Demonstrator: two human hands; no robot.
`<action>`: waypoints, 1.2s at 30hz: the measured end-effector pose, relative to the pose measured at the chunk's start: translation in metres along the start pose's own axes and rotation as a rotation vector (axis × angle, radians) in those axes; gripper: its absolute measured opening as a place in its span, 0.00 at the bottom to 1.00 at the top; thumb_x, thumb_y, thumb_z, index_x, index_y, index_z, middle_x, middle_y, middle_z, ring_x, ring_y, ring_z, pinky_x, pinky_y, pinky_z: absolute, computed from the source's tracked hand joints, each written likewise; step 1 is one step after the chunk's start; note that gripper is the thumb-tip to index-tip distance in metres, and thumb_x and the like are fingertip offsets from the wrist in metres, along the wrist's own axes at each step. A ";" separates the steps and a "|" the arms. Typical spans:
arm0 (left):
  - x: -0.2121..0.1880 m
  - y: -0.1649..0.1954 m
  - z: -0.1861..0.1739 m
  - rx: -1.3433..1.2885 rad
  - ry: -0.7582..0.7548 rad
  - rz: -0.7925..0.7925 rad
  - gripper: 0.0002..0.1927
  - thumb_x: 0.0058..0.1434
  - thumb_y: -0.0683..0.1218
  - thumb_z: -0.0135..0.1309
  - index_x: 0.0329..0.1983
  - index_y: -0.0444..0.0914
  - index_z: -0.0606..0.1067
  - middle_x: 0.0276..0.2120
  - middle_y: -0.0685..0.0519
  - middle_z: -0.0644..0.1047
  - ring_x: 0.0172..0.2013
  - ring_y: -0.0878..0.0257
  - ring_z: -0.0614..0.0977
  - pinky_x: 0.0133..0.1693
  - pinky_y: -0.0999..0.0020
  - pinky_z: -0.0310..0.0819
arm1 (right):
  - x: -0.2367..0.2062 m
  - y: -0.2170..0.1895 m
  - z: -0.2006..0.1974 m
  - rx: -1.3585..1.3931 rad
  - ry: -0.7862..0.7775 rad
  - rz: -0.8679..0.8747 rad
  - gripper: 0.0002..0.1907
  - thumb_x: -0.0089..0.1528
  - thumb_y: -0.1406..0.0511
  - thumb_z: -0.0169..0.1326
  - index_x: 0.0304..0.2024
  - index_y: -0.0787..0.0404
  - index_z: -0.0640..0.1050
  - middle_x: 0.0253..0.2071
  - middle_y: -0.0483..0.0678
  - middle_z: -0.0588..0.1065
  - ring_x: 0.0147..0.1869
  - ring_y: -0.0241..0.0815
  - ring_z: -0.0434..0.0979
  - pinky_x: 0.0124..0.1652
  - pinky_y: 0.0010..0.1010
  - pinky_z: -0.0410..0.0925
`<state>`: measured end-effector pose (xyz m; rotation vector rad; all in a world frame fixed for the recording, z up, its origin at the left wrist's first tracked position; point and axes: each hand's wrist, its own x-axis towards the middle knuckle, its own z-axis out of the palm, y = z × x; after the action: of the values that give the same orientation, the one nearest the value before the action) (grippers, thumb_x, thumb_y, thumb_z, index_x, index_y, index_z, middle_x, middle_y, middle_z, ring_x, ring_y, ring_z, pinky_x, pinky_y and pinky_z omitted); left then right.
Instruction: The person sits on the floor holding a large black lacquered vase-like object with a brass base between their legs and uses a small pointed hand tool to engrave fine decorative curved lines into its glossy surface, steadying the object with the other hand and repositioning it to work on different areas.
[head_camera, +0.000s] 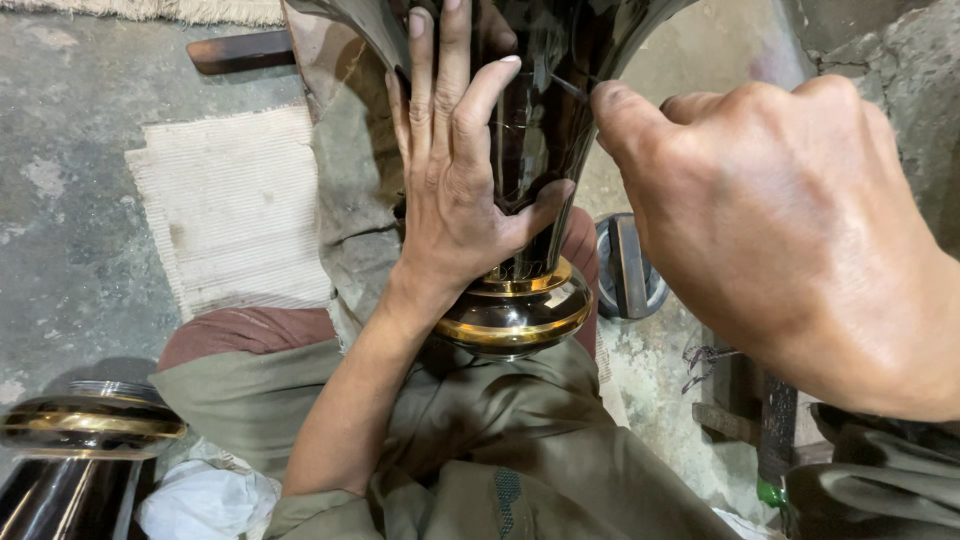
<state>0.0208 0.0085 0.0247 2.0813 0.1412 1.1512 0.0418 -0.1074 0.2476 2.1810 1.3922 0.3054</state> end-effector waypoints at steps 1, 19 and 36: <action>0.000 0.000 0.000 -0.002 0.001 0.000 0.49 0.60 0.64 0.71 0.74 0.44 0.57 0.78 0.44 0.46 0.78 0.46 0.44 0.75 0.38 0.40 | 0.000 -0.001 0.000 -0.002 0.016 -0.002 0.05 0.61 0.70 0.53 0.39 0.64 0.77 0.26 0.53 0.79 0.23 0.51 0.80 0.22 0.40 0.72; -0.003 -0.002 -0.002 -0.029 0.007 0.013 0.48 0.64 0.66 0.66 0.76 0.44 0.56 0.77 0.43 0.47 0.79 0.44 0.46 0.75 0.43 0.41 | -0.003 -0.009 0.005 0.010 0.009 0.021 0.18 0.57 0.66 0.58 0.49 0.66 0.78 0.31 0.56 0.80 0.24 0.56 0.80 0.23 0.42 0.73; -0.007 -0.003 -0.001 -0.006 -0.008 0.008 0.48 0.60 0.56 0.70 0.76 0.47 0.54 0.79 0.47 0.46 0.77 0.48 0.45 0.77 0.50 0.43 | -0.015 -0.007 0.029 -0.120 0.096 -0.007 0.26 0.60 0.58 0.57 0.60 0.58 0.78 0.38 0.57 0.81 0.14 0.40 0.75 0.10 0.30 0.64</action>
<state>0.0164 0.0081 0.0181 2.0830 0.1258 1.1474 0.0431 -0.1275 0.2205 2.0871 1.3948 0.4845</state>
